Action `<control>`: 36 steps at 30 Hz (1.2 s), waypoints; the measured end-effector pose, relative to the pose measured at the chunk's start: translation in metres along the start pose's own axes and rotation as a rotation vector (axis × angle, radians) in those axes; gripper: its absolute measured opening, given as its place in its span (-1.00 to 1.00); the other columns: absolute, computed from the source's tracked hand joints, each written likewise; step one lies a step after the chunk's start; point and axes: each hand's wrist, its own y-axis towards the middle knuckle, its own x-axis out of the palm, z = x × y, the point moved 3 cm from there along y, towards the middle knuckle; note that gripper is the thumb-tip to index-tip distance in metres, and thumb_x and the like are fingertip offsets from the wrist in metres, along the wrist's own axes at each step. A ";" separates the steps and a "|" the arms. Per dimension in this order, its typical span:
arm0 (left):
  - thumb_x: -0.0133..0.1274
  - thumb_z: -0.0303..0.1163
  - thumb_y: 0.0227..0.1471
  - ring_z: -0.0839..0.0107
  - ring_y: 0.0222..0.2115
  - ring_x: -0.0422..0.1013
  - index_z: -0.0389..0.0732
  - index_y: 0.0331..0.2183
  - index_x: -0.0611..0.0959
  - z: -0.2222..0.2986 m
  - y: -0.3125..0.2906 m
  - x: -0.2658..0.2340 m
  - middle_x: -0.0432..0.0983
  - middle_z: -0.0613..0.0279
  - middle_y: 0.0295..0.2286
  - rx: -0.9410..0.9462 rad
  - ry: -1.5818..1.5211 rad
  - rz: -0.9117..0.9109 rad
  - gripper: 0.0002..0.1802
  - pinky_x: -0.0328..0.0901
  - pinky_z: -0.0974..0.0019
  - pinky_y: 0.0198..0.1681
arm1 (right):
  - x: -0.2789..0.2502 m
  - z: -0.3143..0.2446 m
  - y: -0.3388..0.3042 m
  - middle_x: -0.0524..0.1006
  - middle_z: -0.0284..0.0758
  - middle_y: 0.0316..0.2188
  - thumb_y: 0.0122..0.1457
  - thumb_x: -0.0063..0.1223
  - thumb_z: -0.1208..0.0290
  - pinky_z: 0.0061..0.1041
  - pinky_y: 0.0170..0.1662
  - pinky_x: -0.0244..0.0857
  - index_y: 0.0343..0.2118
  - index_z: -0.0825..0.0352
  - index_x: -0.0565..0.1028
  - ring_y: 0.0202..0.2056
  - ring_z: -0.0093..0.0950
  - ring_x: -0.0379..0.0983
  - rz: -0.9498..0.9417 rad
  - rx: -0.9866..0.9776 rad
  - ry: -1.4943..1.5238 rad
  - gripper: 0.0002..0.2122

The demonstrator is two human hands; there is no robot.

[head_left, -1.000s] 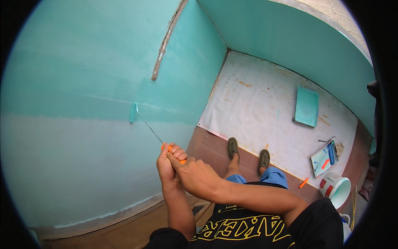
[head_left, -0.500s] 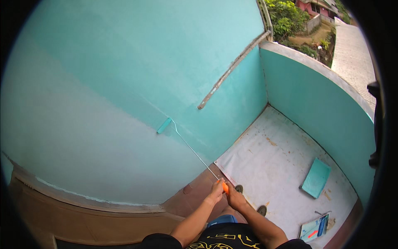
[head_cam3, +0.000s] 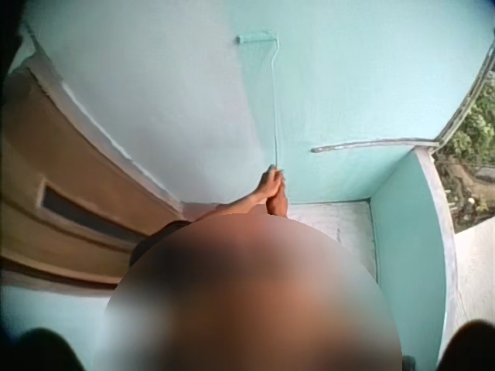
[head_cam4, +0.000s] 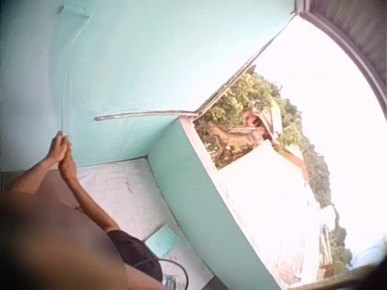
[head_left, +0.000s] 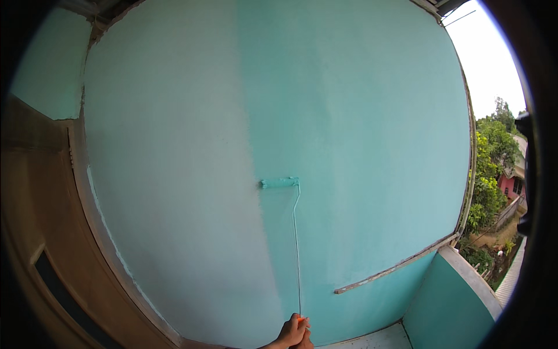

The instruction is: The person paints a wall with light green paint using a roller. They repeatedly dip the roller into a paint tray to reload paint and apply it to the wall in vertical strokes. The person briefly opens a wooden door to access the adjacent area before continuing to paint.

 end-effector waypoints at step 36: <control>-0.18 -0.06 0.31 0.33 -0.44 0.50 -0.26 -0.15 0.38 -0.085 -0.085 -0.191 0.47 0.06 -0.47 -1.104 -0.130 0.156 -0.59 0.42 0.30 -0.42 | -0.355 -0.758 0.112 0.34 -0.38 -0.68 0.00 -0.25 0.59 -0.53 -0.59 0.10 0.25 0.07 0.29 -0.72 -0.59 0.16 0.774 -0.851 -0.596 -0.35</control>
